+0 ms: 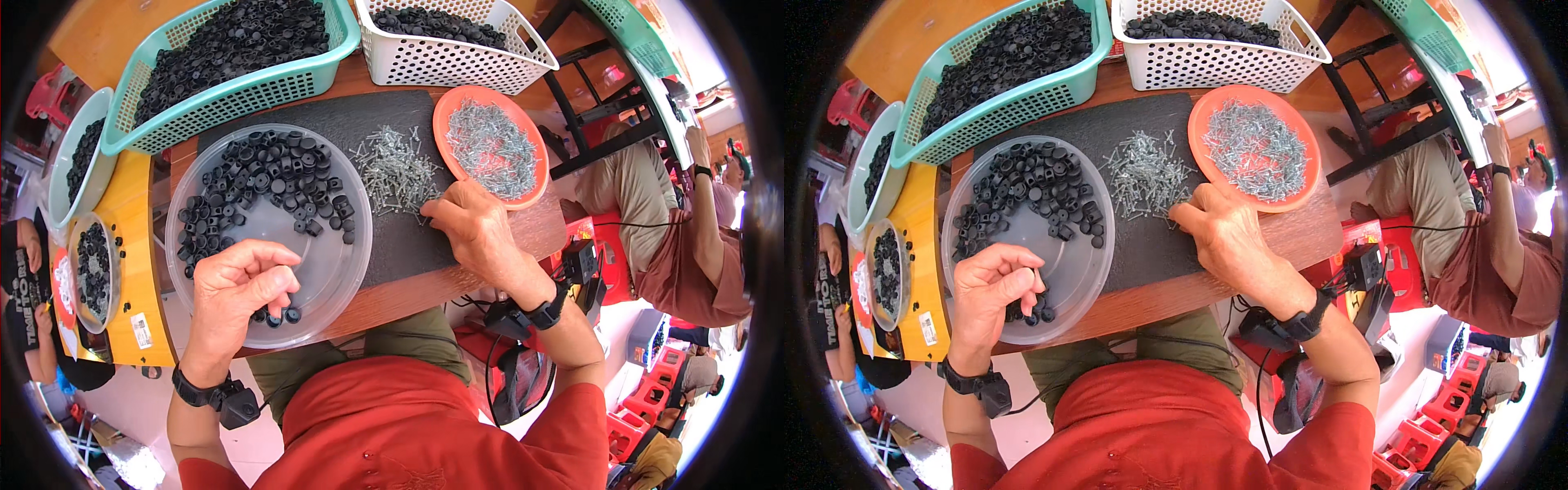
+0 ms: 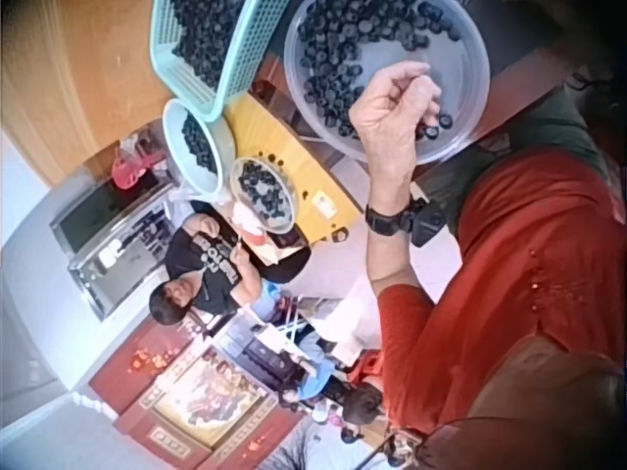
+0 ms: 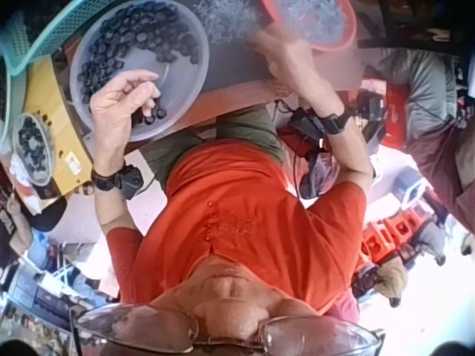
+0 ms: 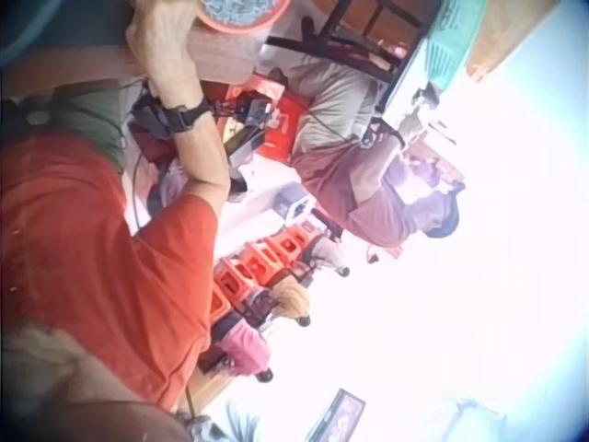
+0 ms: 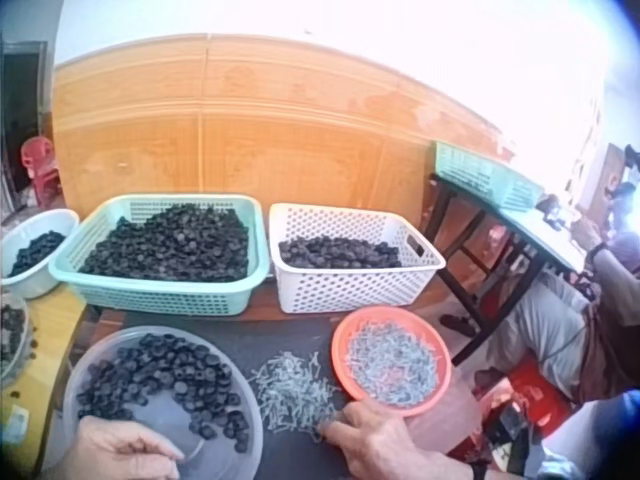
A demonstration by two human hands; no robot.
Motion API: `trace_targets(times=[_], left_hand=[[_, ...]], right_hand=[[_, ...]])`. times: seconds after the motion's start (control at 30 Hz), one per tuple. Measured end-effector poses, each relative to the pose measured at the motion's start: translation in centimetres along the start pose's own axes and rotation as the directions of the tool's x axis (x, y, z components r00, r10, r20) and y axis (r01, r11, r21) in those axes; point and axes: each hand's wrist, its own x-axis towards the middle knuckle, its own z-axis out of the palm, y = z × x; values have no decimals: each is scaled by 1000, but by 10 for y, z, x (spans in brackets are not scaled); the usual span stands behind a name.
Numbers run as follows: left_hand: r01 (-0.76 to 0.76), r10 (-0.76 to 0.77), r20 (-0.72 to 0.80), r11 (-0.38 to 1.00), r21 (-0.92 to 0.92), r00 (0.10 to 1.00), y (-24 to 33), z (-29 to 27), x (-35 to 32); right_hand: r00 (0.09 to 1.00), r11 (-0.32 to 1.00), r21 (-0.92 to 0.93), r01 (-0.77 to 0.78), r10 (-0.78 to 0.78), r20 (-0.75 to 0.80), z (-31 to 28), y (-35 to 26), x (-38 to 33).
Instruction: Assembling small black plastic circular components with metal clips.
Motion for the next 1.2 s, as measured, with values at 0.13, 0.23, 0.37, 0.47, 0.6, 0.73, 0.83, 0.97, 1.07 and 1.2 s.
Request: trace_targets(times=[0.13, 0.23, 0.37, 0.47, 0.6, 0.73, 0.83, 0.97, 1.07, 1.2], left_hand=[[8, -10, -11, 987, -163, 1000, -7, -1, -4], [91, -92, 11, 956, -279, 996, -5, 3, -8], [96, -88, 38, 929, -358, 995, -4, 8, -11], [-11, 13, 3, 948, -319, 1000, -8, 8, -13], [52, -30, 58, 904, -424, 998, -9, 7, -17], [24, -7, 38, 877, -480, 999, -13, 9, -18], [-2, 18, 28, 876, -483, 999, -13, 9, -18], [-52, 48, -21, 876, -480, 999, -15, 11, -20], [-59, 48, -36, 873, -484, 998, -16, 13, -22], [-75, 61, -44, 878, -472, 997, -18, 12, -22]], right_hand=[[995, 995, -41, 91, -89, 48, 1, -1, 4], [985, 981, -135, 142, -127, 115, 2, -3, 8], [980, 964, -206, 171, -144, 139, -3, -6, 9], [982, 960, -227, 162, -135, 130, -4, -9, 6], [997, 994, -71, 80, -80, -8, -5, -17, 6], [995, 977, 198, -74, 86, -56, -7, -66, 20], [985, 824, 543, -161, 164, 43, 0, -97, 28], [971, 705, 669, -236, 192, 141, 8, -119, 36], [955, 632, 718, -292, 228, 188, 10, -123, 39], [903, 543, 722, -430, 275, 331, 10, -123, 41]])
